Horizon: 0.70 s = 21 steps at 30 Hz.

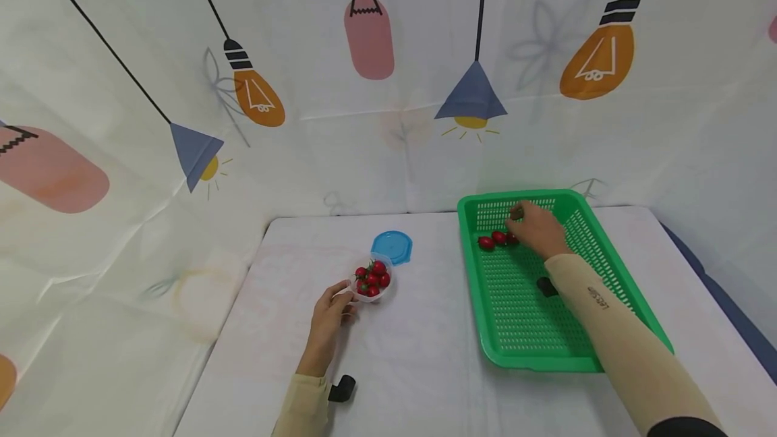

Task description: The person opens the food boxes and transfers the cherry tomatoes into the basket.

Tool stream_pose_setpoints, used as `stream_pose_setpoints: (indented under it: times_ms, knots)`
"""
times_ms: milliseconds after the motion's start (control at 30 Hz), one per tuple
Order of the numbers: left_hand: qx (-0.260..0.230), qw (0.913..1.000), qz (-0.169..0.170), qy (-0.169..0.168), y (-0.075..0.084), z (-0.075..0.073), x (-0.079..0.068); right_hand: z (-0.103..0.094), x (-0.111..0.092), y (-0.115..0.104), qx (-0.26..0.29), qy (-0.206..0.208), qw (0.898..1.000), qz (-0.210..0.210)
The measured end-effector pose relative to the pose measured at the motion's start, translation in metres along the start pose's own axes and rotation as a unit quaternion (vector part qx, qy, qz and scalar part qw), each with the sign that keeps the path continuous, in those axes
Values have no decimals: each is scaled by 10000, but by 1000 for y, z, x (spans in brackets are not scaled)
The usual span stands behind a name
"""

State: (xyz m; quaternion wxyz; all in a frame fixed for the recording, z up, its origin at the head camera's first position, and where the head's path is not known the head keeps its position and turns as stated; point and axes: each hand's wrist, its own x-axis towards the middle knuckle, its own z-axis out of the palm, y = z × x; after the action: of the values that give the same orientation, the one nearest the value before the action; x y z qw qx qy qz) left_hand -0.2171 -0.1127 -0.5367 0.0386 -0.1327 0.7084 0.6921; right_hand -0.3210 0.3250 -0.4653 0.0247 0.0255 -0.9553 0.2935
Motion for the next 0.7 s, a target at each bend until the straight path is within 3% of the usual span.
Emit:
stream_pose_setpoints:
  times_ms: [367, 500, 700]
  knots:
    - [38, 10000, 22, -74, 36, 2, -25, -5, -4, -60, 200, 388, 9970, -640]
    - [38, 9998, 176, -67, 36, 1, -26, -1, -5, -82, 341, 302, 9955, -834]
    - [51, 9999, 114, -79, 31, 0, -21, 9, -7, -109, 502, 81, 9935, -1015]
